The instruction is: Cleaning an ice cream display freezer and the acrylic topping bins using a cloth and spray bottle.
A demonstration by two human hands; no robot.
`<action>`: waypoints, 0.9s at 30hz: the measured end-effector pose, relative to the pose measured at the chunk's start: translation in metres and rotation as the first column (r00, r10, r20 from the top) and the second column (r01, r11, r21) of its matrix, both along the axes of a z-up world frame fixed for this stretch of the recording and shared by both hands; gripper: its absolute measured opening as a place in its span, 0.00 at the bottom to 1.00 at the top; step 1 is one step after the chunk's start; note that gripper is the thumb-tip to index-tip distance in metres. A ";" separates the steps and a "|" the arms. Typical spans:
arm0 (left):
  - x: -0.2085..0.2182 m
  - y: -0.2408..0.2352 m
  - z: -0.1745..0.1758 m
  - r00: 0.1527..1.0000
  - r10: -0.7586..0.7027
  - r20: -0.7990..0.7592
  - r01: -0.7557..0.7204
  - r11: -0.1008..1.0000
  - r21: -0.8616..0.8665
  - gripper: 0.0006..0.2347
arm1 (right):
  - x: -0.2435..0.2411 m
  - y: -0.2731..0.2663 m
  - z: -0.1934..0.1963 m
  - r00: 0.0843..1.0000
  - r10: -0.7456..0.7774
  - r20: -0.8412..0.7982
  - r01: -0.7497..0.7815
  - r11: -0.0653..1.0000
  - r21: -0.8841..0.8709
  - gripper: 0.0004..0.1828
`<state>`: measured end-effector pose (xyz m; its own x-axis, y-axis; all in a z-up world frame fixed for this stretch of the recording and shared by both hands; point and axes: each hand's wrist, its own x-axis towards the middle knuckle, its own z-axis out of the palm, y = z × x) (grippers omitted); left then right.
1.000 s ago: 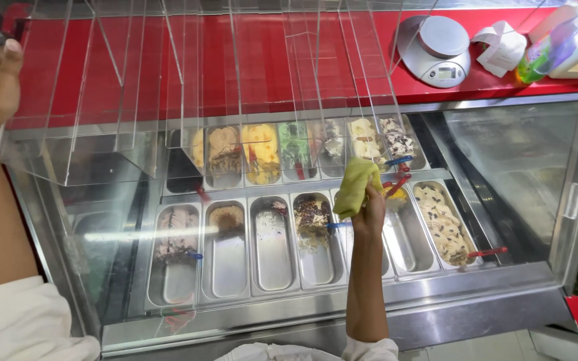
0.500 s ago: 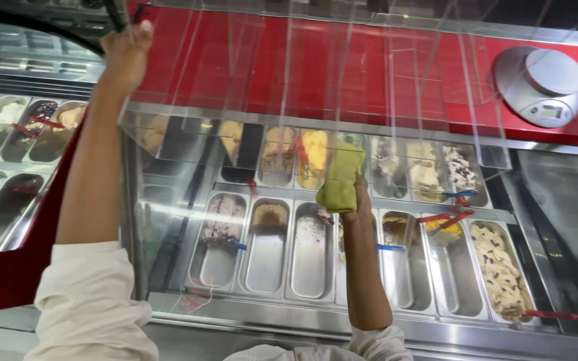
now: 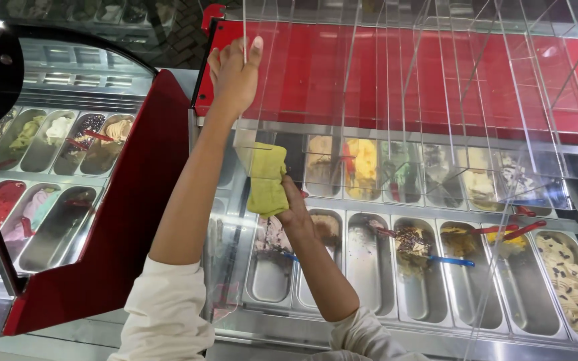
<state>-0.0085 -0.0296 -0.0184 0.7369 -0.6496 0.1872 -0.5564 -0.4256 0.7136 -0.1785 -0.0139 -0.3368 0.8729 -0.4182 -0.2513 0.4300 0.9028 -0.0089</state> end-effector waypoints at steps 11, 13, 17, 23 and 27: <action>0.043 0.004 -0.031 0.984 -0.077 -0.163 0.067 0.996 -0.061 0.36 | -0.186 -0.121 0.021 0.999 0.005 -0.045 0.000 0.994 0.113 0.17; 0.062 0.001 -0.044 0.992 -0.091 -0.085 0.085 0.994 -0.072 0.36 | -0.254 -0.165 0.016 0.996 -0.003 -0.094 0.011 0.997 0.079 0.18; 0.052 0.018 -0.023 0.990 -0.004 -0.138 0.000 1.000 -0.029 0.34 | -0.400 -0.254 -0.034 0.930 -0.289 -0.229 0.291 0.956 -0.024 0.18; 0.010 0.033 0.022 0.988 0.070 -0.140 -0.062 0.996 0.064 0.31 | -0.484 -0.323 -0.010 0.906 -0.334 -0.260 0.283 0.934 -0.217 0.16; 0.013 0.037 0.019 0.973 0.150 -0.175 -0.146 0.989 0.036 0.29 | -0.461 -0.323 -0.011 0.873 -0.424 -0.240 0.336 0.880 -0.335 0.22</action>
<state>0.0041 0.0071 0.0009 0.8450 -0.5338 0.0319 -0.3523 -0.5108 0.7842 -0.6399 -0.3372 -0.3476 0.5329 -0.7919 -0.2983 0.6752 0.6104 -0.4142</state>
